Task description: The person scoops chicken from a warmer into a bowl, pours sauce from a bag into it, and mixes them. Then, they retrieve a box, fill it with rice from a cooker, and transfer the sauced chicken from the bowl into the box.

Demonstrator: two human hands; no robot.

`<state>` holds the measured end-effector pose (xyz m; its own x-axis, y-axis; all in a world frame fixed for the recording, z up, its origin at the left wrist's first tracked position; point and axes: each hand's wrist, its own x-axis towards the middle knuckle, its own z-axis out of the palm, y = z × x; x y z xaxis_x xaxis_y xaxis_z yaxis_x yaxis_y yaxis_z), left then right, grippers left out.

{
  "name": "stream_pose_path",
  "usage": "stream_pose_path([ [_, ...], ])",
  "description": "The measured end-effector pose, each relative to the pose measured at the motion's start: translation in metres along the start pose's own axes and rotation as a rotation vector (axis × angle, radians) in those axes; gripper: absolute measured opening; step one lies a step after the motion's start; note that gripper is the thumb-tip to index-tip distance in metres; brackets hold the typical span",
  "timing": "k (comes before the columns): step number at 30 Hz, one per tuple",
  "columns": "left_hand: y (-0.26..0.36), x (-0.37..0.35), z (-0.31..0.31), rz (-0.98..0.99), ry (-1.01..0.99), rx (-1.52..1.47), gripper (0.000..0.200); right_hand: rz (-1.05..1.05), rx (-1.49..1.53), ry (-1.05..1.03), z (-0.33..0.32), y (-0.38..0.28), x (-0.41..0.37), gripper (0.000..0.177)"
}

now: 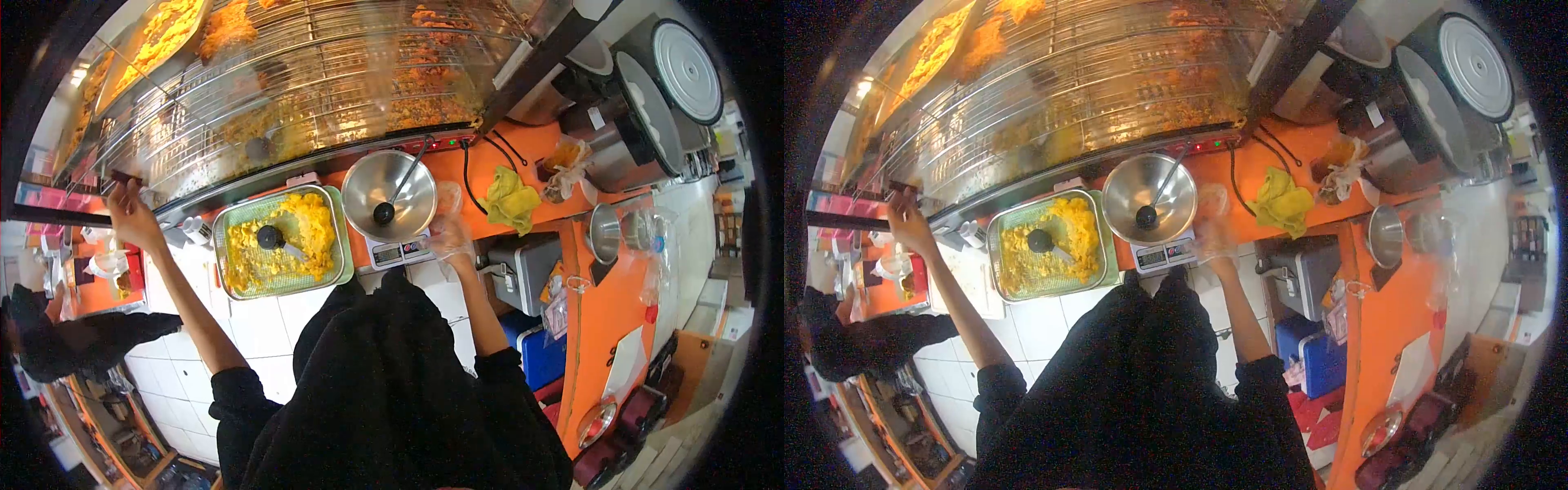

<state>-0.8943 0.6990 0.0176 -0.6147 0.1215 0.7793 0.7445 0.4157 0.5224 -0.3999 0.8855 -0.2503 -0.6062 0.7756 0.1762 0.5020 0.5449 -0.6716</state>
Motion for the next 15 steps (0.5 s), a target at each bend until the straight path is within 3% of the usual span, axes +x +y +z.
stream_pose_path([
  [1, 0.010, -0.003, 0.002, 0.057, -0.002, -0.135, 0.018, 0.004, -0.027, 0.010, -0.006, 0.003, -0.001, 0.030],
  [2, 0.011, -0.007, 0.007, -0.021, -0.012, -0.284, 0.014, 0.055, 0.065, 0.000, -0.009, 0.004, -0.001, 0.029],
  [3, 0.016, -0.008, 0.008, -0.013, -0.039, -0.278, 0.014, 0.106, 0.156, -0.006, -0.013, 0.002, 0.001, 0.029],
  [5, 0.027, -0.010, 0.008, 0.028, -0.075, -0.249, 0.014, 0.308, 0.573, -0.067, -0.017, -0.002, 0.004, 0.028],
  [8, 0.043, -0.019, 0.012, -0.050, -0.108, -0.327, 0.016, -0.100, -0.050, 0.138, -0.041, -0.022, 0.009, 0.025],
  [11, 0.068, -0.027, 0.013, -0.007, -0.046, -0.164, 0.019, 0.050, 0.439, 0.241, -0.049, -0.026, 0.007, 0.021],
  [14, 0.091, -0.033, 0.015, -0.007, -0.022, -0.162, 0.017, -0.143, -0.233, 0.411, -0.099, -0.057, 0.021, 0.018],
  [15, 0.098, -0.033, 0.016, 0.070, -0.009, -0.138, 0.018, -0.129, -0.156, 0.439, -0.104, -0.045, 0.023, 0.017],
])
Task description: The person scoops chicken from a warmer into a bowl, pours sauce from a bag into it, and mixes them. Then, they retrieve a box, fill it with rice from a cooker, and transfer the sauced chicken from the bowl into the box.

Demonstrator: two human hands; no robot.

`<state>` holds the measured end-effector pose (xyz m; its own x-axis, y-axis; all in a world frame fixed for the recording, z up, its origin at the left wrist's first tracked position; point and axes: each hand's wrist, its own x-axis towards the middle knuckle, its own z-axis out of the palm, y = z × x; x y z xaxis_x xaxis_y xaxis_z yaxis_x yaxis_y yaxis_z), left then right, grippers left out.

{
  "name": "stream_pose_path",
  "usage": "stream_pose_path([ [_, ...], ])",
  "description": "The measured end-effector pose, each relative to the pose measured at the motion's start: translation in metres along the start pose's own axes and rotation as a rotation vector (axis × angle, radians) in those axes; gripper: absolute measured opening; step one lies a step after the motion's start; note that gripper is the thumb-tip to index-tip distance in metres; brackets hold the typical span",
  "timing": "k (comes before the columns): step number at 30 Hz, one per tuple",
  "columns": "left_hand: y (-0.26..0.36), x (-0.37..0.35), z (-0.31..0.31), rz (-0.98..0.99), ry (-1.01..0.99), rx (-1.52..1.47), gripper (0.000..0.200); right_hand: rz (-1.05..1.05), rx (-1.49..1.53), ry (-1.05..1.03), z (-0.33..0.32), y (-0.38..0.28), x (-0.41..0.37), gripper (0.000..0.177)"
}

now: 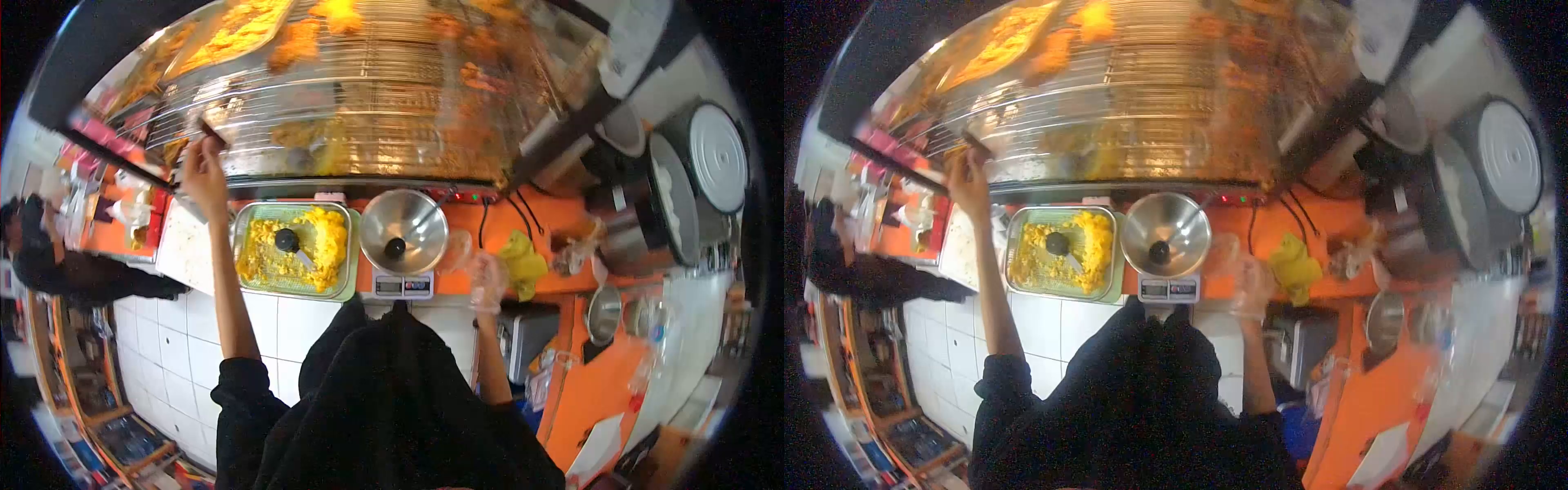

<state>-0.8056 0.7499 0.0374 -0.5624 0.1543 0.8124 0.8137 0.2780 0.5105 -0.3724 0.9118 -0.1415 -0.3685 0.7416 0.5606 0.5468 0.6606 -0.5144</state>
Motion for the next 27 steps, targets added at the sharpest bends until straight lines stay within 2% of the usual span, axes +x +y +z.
stream_pose_path([
  [1, 0.002, -0.003, 0.002, -0.156, -0.046, -0.141, 0.018, 0.028, 0.078, 0.024, 0.000, 0.014, 0.005, 0.018],
  [3, 0.018, -0.010, 0.003, -0.271, -0.004, -0.031, 0.022, 0.138, 0.256, 0.113, -0.015, 0.006, 0.028, 0.022],
  [4, 0.015, -0.013, 0.010, -0.234, 0.021, -0.170, 0.024, 0.118, 0.255, 0.135, -0.023, -0.001, 0.043, 0.021],
  [5, 0.010, -0.015, 0.014, -0.283, -0.035, -0.235, 0.024, 0.103, 0.249, 0.162, -0.031, -0.012, 0.059, 0.020],
  [6, 0.019, -0.016, 0.014, -0.232, -0.032, -0.150, 0.023, 0.068, 0.311, 0.164, -0.036, -0.028, 0.074, 0.019],
  [7, 0.035, -0.016, 0.013, -0.307, -0.057, -0.290, 0.023, 0.035, 0.368, 0.170, -0.042, -0.045, 0.088, 0.019],
  [8, 0.044, -0.019, 0.015, -0.375, -0.043, -0.296, 0.023, 0.003, 0.421, 0.178, -0.049, -0.065, 0.100, 0.018],
  [9, 0.028, -0.026, 0.019, -0.391, -0.150, -0.117, 0.021, -0.056, 0.451, 0.134, -0.057, -0.095, 0.112, 0.017],
  [11, 0.034, -0.030, 0.024, -0.343, -0.089, -0.389, 0.017, -0.176, 0.502, 0.053, -0.061, -0.164, 0.134, 0.014],
  [12, 0.030, -0.030, 0.027, -0.310, -0.074, -0.472, 0.016, -0.398, 0.524, 0.013, -0.054, -0.187, 0.146, 0.010],
  [14, 0.013, -0.030, 0.026, -0.299, -0.217, -0.577, 0.014, -0.550, 0.458, -0.173, -0.048, -0.264, 0.160, 0.010],
  [15, 0.011, -0.029, 0.022, -0.310, -0.248, -0.644, 0.013, -0.665, 0.513, -0.259, -0.035, -0.298, 0.169, 0.014],
  [16, 0.007, -0.023, 0.011, -0.290, -0.362, -0.605, 0.014, -0.778, 0.565, -0.345, -0.018, -0.333, 0.181, 0.019],
  [18, -0.009, -0.008, -0.019, -0.098, -0.490, -0.700, 0.018, -0.847, 0.562, -0.434, 0.021, -0.415, 0.203, 0.032],
  [19, -0.029, -0.007, -0.029, -0.036, -0.563, -0.791, 0.019, -0.883, 0.548, -0.475, 0.045, -0.454, 0.219, 0.032],
  [20, -0.038, 0.001, -0.043, 0.030, -0.568, -0.742, 0.019, -0.908, 0.532, -0.492, 0.070, -0.483, 0.233, 0.032],
  [21, -0.058, 0.006, -0.051, -0.175, -0.901, -0.853, 0.020, -0.910, 0.497, -0.504, 0.099, -0.513, 0.250, 0.032],
  [22, -0.079, 0.016, -0.068, -0.066, -1.009, -0.793, 0.020, -0.886, 0.430, -0.490, 0.129, -0.539, 0.270, 0.032],
  [25, -0.142, 0.039, -0.116, -0.124, -1.146, -0.766, 0.021, -0.766, 0.235, -0.458, 0.206, -0.586, 0.318, 0.033],
  [27, -0.176, 0.057, -0.138, -0.205, -1.045, -0.753, 0.021, -0.684, 0.144, -0.459, 0.239, -0.600, 0.339, 0.033],
])
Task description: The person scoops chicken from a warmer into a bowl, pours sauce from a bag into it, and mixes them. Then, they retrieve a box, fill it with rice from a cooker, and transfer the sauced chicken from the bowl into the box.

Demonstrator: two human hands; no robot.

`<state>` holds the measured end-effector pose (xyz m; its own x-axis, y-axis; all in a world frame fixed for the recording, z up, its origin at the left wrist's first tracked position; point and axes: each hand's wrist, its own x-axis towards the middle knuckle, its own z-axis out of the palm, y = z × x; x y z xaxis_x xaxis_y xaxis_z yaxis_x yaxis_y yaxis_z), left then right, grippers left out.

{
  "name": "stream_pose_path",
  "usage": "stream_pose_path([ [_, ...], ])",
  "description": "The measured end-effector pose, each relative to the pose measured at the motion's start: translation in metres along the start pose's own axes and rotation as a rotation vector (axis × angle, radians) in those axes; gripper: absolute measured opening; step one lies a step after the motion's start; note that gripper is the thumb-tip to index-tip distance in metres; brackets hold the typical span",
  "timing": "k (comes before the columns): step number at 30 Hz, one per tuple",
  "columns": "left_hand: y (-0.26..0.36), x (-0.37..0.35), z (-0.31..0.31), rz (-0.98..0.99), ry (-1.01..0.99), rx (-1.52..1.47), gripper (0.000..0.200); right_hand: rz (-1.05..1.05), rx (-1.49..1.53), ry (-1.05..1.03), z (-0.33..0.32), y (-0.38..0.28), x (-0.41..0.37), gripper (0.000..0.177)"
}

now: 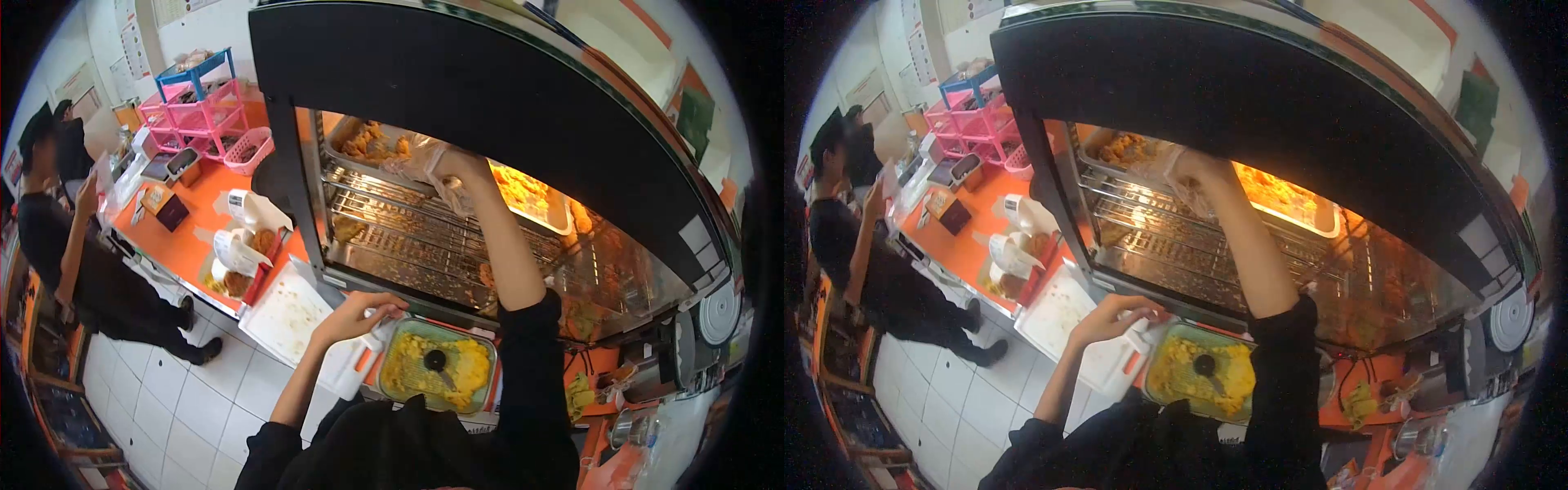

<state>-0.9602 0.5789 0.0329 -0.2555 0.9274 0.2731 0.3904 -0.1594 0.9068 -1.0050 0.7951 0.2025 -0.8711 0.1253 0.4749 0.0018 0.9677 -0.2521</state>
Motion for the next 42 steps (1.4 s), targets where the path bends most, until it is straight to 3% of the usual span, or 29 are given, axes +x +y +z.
stream_pose_path([
  [5, 0.000, -0.014, -0.065, -0.160, 0.212, -0.072, 0.023, 0.167, -0.078, -0.050, 0.029, 0.021, 0.036, 0.033],
  [9, -0.017, 0.003, -0.078, 0.064, 0.356, -0.217, 0.030, 0.227, -0.092, -0.065, 0.038, 0.028, 0.040, 0.033],
  [13, 0.014, 0.027, -0.085, 0.030, 0.338, -0.328, 0.039, 0.259, -0.089, -0.067, 0.039, 0.032, 0.039, 0.034],
  [17, 0.021, 0.043, -0.086, 0.096, 0.329, -0.252, 0.038, 0.278, -0.069, -0.067, 0.040, 0.032, 0.034, 0.034],
  [25, 0.004, 0.041, -0.070, 0.070, 0.208, -0.376, 0.038, 0.197, 0.051, -0.113, 0.047, 0.004, 0.032, 0.035],
  [33, -0.007, 0.019, -0.071, 0.014, 0.205, -0.405, 0.034, 0.250, 0.073, -0.127, 0.047, 0.011, 0.036, 0.035],
  [37, -0.018, 0.016, -0.065, -0.021, 0.227, -0.546, 0.033, 0.266, 0.085, -0.129, 0.043, 0.016, 0.031, 0.036],
  [42, 0.000, 0.029, -0.050, -0.232, 0.134, -1.105, 0.037, 0.241, 0.125, -0.138, 0.039, 0.020, 0.021, 0.036],
])
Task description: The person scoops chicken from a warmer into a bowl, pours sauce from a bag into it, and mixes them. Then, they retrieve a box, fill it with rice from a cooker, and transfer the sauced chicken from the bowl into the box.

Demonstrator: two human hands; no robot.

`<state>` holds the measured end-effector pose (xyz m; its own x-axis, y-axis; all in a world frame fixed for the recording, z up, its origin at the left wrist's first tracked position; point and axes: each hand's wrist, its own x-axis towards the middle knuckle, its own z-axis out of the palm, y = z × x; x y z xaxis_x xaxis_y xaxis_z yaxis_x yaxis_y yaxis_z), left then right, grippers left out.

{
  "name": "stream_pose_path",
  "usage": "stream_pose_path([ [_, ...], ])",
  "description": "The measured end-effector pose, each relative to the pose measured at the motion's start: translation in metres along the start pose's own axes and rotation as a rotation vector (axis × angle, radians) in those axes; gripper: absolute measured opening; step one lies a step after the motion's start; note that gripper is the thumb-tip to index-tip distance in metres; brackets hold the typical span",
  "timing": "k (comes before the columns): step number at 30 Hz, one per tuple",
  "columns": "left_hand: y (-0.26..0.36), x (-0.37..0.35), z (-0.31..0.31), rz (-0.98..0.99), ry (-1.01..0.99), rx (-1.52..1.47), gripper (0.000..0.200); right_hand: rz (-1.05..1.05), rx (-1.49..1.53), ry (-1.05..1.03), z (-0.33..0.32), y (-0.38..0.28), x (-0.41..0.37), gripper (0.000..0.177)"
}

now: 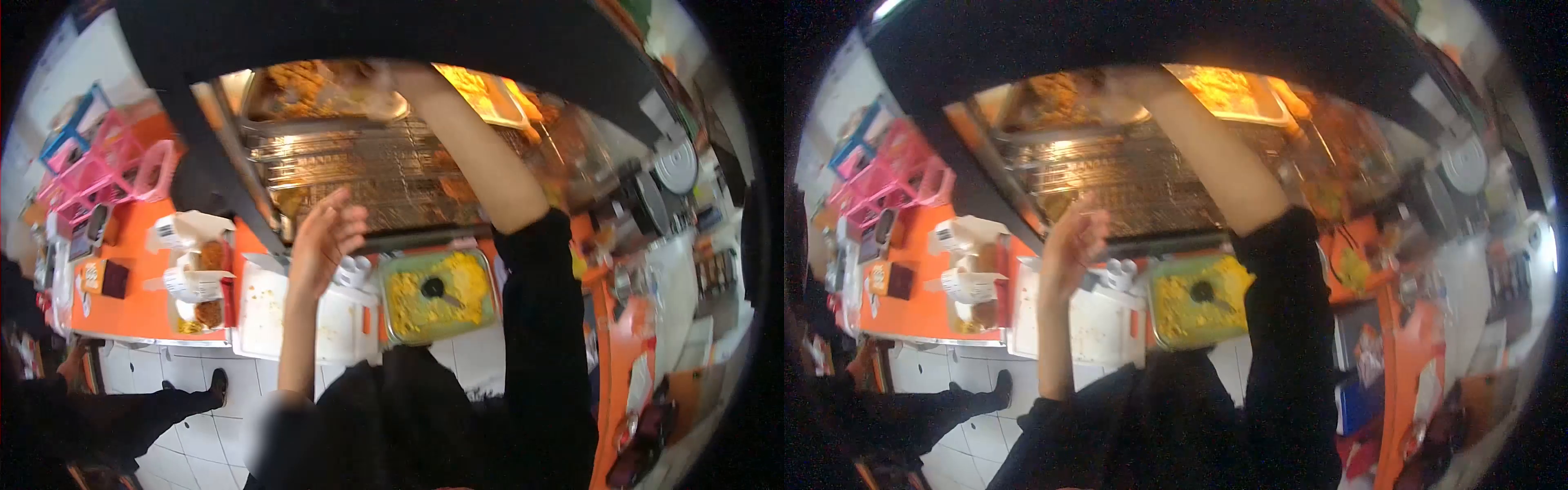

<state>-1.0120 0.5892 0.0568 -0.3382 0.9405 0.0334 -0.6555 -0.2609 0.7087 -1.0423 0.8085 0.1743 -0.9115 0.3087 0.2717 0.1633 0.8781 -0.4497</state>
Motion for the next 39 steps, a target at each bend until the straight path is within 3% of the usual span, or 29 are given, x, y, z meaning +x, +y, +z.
stream_pose_path([
  [2, -0.002, 0.010, 0.014, -0.206, -0.214, -0.613, 0.044, -0.014, 0.041, -0.022, -0.001, 0.000, -0.008, 0.036],
  [6, -0.002, 0.029, 0.058, -0.362, -0.284, -1.131, 0.048, -0.037, 0.206, -0.121, 0.002, -0.003, -0.030, 0.036],
  [11, -0.004, 0.032, 0.100, -0.360, -0.315, -1.128, 0.049, 0.015, 0.521, -0.312, -0.002, 0.000, -0.067, 0.037],
  [22, -0.071, 0.017, 0.133, -0.481, -0.138, -0.936, 0.044, 0.190, 1.291, -0.600, -0.048, 0.050, -0.188, 0.038],
  [25, -0.113, 0.016, 0.146, -0.613, -0.072, -0.903, 0.042, 0.282, 1.399, -0.499, -0.072, 0.078, -0.239, 0.038],
  [28, -0.169, 0.017, 0.148, -0.737, 0.015, -0.880, 0.041, 0.630, 1.424, -0.146, -0.095, 0.092, -0.308, 0.025],
  [30, -0.209, 0.014, 0.139, -0.811, 0.131, -0.852, 0.040, 0.660, 1.228, -0.115, -0.093, 0.136, -0.351, 0.036],
  [32, -0.240, 0.007, 0.133, -0.837, 0.182, -0.790, 0.040, 0.871, 1.081, 0.008, -0.074, 0.196, -0.396, 0.029],
  [35, -0.269, -0.004, 0.129, -0.867, 0.273, -0.717, 0.040, 0.857, 0.691, 0.088, -0.043, 0.238, -0.451, 0.027],
  [37, -0.285, -0.013, 0.126, -0.892, 0.324, -0.623, 0.039, 0.718, 0.218, 0.199, -0.007, 0.259, -0.473, 0.028],
  [39, -0.295, -0.018, 0.128, -0.905, 0.375, -0.579, 0.039, 0.662, -0.205, 0.001, 0.000, 0.270, -0.487, 0.040],
])
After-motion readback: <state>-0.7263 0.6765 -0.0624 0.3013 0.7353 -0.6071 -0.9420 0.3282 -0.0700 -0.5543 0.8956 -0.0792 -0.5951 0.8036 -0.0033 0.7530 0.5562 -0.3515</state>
